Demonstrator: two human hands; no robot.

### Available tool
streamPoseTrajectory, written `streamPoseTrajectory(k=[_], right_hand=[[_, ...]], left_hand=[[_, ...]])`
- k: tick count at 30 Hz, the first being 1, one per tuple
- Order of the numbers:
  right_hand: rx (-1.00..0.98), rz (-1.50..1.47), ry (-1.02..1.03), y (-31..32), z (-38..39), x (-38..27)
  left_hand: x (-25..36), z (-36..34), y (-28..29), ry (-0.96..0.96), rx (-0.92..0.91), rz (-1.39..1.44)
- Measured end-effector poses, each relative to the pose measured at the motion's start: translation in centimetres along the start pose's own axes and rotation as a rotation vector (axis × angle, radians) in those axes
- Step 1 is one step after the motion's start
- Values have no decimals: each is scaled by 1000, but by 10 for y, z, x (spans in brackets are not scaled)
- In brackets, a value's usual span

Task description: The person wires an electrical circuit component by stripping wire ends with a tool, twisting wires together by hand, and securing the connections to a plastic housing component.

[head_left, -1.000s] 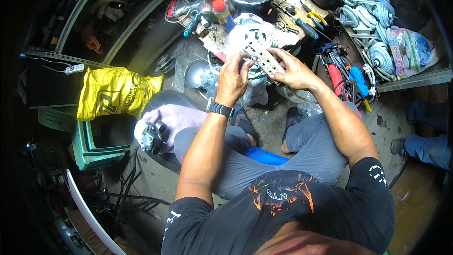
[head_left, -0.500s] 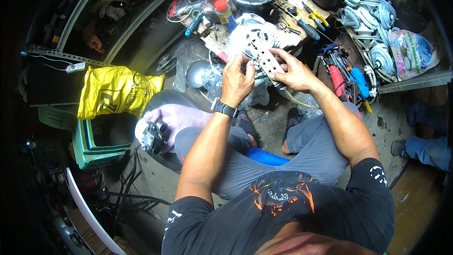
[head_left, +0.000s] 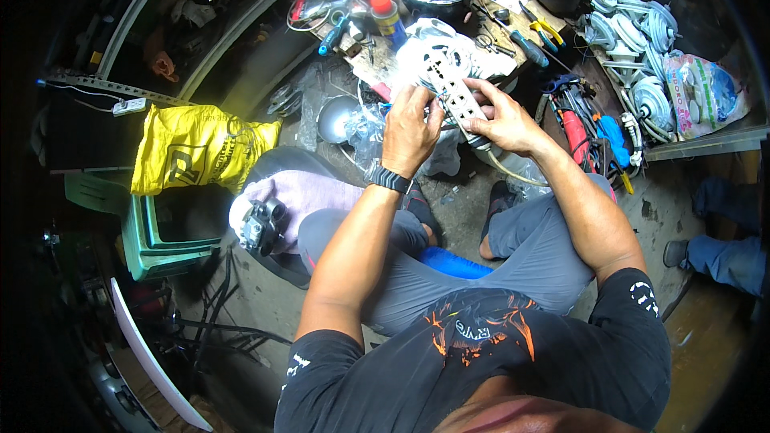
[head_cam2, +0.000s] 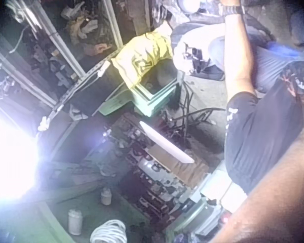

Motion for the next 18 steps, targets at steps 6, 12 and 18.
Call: streamPoseTrajectory(k=[6, 12, 18], right_hand=[[27, 39, 0, 1, 0, 3], [60, 151, 42, -4, 2, 0], [71, 279, 16, -9, 6, -10]], left_hand=[[6, 2, 2, -2, -25, 32], [1, 3, -2, 55, 40, -7], [-5, 0, -1, 111, -1, 14]])
Point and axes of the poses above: each hand's wrist, its own z-axis away from the middle knuckle, its own y-axis out of the back of the hand, x = y × z, the point moved 2 cm from there along -z, towards the middle knuckle, and after that the axes turned 11 degrees about -z, right-handed, at the moved point
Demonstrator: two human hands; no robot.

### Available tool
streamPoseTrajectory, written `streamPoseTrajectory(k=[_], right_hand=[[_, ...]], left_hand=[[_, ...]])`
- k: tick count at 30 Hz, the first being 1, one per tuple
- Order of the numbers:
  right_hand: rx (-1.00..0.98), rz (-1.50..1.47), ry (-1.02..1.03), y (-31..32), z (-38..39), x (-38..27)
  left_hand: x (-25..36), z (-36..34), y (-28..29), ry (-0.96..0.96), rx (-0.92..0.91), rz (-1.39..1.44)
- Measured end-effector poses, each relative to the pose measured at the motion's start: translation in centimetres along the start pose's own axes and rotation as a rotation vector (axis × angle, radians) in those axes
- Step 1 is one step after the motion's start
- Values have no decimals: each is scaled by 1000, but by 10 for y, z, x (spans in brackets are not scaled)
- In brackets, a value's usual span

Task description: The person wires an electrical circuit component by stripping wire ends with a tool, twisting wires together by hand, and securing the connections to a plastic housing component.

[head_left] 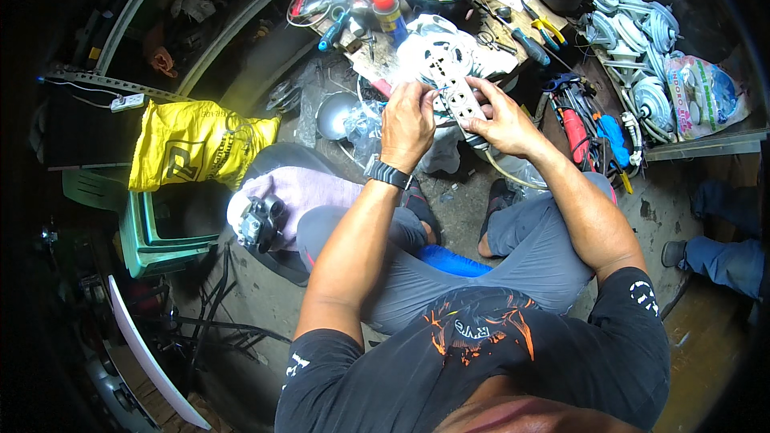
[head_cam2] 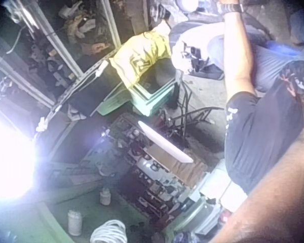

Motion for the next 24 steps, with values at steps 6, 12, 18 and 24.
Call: streamPoseTrajectory(k=[6, 12, 18, 24], right_hand=[[19, 65, 70, 1, 1, 0], [16, 82, 90, 2, 2, -7], [27, 98, 87, 3, 4, -14], [7, 102, 125, 3, 4, -8]], left_hand=[[-11, -5, 2, 171, -258, 86], [-7, -5, 8, -2, -62, -21], [-6, -6, 9, -8, -26, 8], [-3, -7, 3, -111, 4, 104]])
Point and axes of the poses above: each hand's wrist, its own z-axis away from the middle knuckle, its own y-axis out of the back of the hand, x = y × z, the point moved 2 cm from there along -z, towards the middle knuckle, and after that the axes turned 11 degrees about -z, right-handed, at the moved point
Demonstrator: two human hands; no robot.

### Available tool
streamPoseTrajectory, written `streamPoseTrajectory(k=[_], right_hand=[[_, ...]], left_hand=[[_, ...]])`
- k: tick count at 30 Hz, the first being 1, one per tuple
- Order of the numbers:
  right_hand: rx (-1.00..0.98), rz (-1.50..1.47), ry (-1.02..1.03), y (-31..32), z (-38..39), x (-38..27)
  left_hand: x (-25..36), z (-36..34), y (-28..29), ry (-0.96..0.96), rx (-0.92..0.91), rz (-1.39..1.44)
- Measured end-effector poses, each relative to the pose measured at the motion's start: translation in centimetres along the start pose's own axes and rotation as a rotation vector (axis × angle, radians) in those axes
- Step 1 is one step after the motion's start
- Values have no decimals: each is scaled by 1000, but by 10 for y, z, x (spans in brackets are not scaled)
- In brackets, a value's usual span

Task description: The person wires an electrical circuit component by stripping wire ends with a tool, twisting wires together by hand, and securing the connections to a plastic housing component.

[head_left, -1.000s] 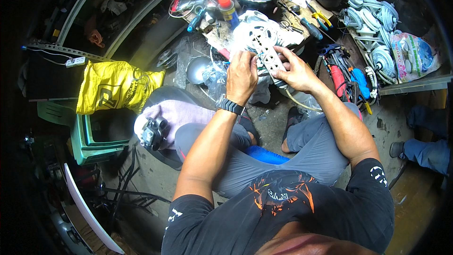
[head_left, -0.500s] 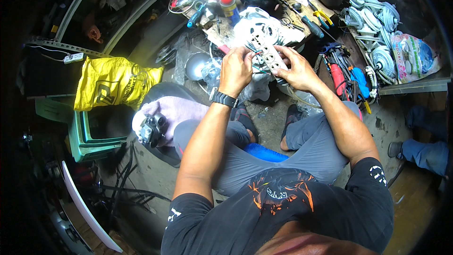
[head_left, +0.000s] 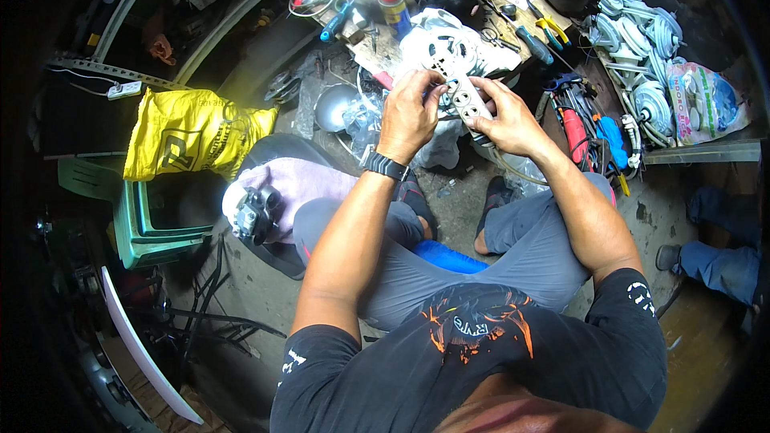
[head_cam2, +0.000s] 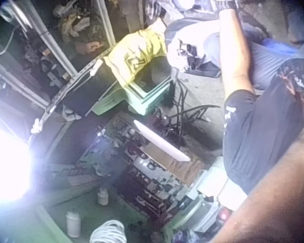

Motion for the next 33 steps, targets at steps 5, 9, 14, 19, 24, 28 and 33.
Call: streamPoseTrajectory(k=[5, 9, 14, 19, 24, 28, 33], right_hand=[[-21, -37, -76, 2, 1, -6], [-17, 0, 4, 0, 1, -3], [21, 85, 106, -3, 1, -1], [21, 112, 149, -6, 2, -5], [20, 121, 160, -7, 2, -2], [4, 89, 126, -6, 3, -7], [24, 110, 137, -5, 3, -5]], left_hand=[[-5, 4, -6, 84, -74, -57], [-13, 3, -10, 180, 26, 11], [-16, 5, -21, 344, 119, 70], [-22, 7, -29, 488, 176, 80], [-20, 6, -26, 445, 169, -11], [-17, 4, -21, 465, 116, 59], [-18, 4, -19, 478, 64, 189]])
Point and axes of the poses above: each hand's wrist, its own z-axis away from the middle knuckle, its own y-axis out of the back of the hand, x = y × z, the point moved 2 cm from there along -z, towards the middle knuckle, and after that the axes turned 11 degrees about -z, right-handed, at the moved point
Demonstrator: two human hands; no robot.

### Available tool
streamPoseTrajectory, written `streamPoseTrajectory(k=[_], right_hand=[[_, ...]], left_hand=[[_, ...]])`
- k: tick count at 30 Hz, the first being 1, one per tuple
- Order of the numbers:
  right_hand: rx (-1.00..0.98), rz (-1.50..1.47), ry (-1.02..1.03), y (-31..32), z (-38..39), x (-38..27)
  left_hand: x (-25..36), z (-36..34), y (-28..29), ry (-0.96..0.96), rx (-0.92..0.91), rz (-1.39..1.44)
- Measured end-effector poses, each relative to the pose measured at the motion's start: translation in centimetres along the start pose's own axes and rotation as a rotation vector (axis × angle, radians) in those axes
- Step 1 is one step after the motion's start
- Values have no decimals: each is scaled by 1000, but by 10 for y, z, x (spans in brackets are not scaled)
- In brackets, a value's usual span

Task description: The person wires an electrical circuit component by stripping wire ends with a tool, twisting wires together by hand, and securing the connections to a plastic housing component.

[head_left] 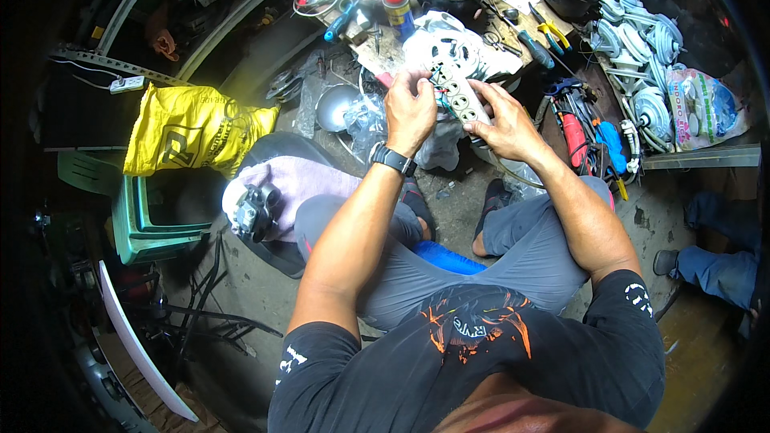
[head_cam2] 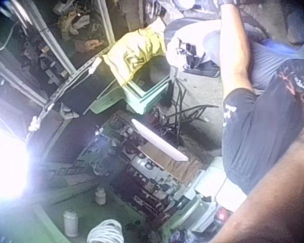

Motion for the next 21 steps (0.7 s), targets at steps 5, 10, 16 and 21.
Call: streamPoseTrajectory(k=[5, 10, 16, 21], right_hand=[[4, 0, 1, 2, -1, 2], [-37, 22, -24, 4, -1, -6], [-35, -70, -33, 3, -1, 1], [-118, -207, -48, 8, -8, 11]], left_hand=[[-9, -4, -1, 163, -128, 293], [-11, -7, 1, 205, -132, 223], [-12, -7, 2, 321, -244, 426], [-15, -10, 6, 406, -473, 781]])
Point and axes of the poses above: each hand's wrist, its own z-axis away from the middle knuckle, its own y-axis out of the back of the hand, x = y × z, the point moved 2 cm from there along -z, towards the middle knuckle, and after that the axes turned 11 degrees about -z, right-handed, at the moved point
